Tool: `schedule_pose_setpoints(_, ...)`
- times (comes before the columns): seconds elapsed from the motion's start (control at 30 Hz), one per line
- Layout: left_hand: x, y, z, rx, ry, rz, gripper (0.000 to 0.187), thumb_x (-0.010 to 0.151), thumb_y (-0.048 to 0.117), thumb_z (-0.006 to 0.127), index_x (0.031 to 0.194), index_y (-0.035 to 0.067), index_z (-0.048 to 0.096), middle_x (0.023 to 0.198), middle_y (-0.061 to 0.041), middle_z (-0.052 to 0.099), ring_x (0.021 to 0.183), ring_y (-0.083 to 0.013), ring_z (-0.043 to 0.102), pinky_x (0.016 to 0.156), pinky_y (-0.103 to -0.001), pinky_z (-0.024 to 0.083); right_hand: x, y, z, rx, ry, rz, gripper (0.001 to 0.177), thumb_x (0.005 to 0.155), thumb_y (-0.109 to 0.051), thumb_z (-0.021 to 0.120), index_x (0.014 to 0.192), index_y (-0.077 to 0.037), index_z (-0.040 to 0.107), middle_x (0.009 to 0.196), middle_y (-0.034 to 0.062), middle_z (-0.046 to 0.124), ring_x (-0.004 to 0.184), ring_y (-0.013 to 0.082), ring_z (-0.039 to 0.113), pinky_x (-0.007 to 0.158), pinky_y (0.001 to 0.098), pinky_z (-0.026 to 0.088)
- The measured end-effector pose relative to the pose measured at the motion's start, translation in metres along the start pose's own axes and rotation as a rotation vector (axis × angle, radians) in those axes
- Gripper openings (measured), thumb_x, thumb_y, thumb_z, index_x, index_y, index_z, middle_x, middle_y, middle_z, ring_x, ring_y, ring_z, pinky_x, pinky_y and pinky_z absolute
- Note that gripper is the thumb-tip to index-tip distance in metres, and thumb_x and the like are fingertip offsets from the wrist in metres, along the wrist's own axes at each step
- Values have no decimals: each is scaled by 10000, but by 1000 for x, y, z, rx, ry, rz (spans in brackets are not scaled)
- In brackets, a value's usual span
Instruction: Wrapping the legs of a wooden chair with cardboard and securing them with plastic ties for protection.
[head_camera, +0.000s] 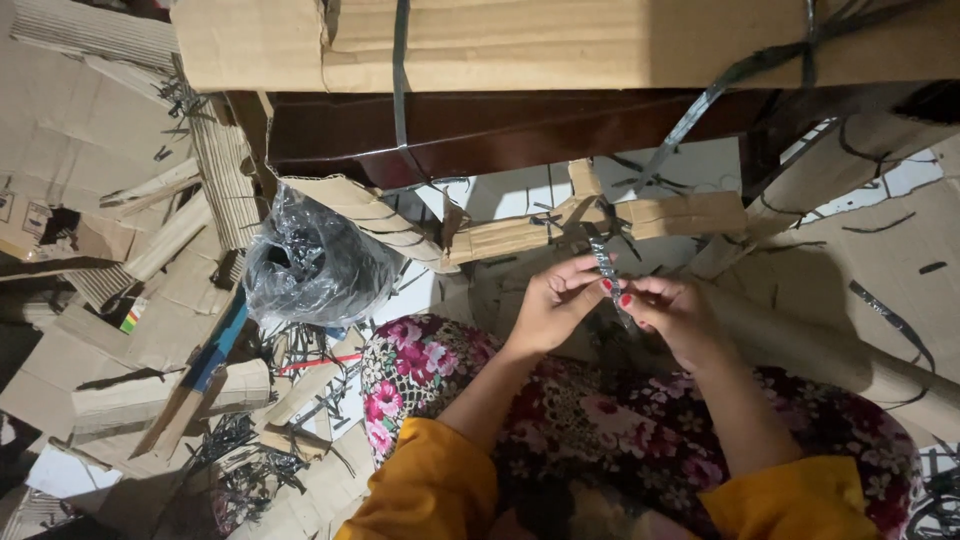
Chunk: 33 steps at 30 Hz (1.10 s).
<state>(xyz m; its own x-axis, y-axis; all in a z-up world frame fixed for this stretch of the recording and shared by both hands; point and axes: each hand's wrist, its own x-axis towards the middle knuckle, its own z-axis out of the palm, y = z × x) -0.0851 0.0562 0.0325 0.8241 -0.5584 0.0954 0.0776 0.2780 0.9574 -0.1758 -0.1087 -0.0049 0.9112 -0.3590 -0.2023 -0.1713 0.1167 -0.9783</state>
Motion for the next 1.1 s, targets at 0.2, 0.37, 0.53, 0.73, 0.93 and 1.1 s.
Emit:
schedule_pose_setpoints(0.2,0,-3,-5,53,26,41,380,875,6,804,1240,-18,704,927,-96,789,897,-77,682,856,-273,584,-2,-12,1,-3,-6,-31,217,868,-53,763,1022,100,747,575,92,591,561,103,523,553,246,442)
schedule_pose_setpoints(0.37,0,1,-4,85,15,39,412,836,17,828,1236,27,726,892,-72,791,871,-86,713,830,-270,587,-6,-18,1,-135,83,-93,175,829,-44,800,978,46,784,584,135,633,576,142,580,567,288,493)
schedule_pose_setpoints(0.53,0,5,-3,174,22,67,350,859,24,804,1204,40,749,875,-57,791,869,-64,698,813,-256,583,-9,-15,3,-301,133,-194,196,787,-59,867,968,-24,801,656,93,687,603,116,590,590,263,488)
schedule_pose_setpoints(0.73,-1,-4,-5,166,-5,87,419,846,11,805,1256,46,725,880,-45,794,823,-40,684,792,-225,564,-6,-15,0,-258,103,-165,147,834,-61,803,975,-21,796,605,92,659,556,118,568,532,289,485)
schedule_pose_setpoints(0.93,0,-8,2,19,-31,76,460,867,-1,798,1309,-9,670,879,-48,786,783,-23,643,767,-179,544,0,-10,-5,163,-31,6,137,889,-2,681,998,53,744,601,79,512,582,119,476,523,254,416)
schedule_pose_setpoints(1.1,1,-16,1,-49,-25,65,500,858,-12,808,1330,-21,642,886,-52,782,782,-31,652,763,-175,553,-1,-16,-1,197,-55,45,124,882,2,644,952,58,730,579,76,468,577,106,423,520,232,371)
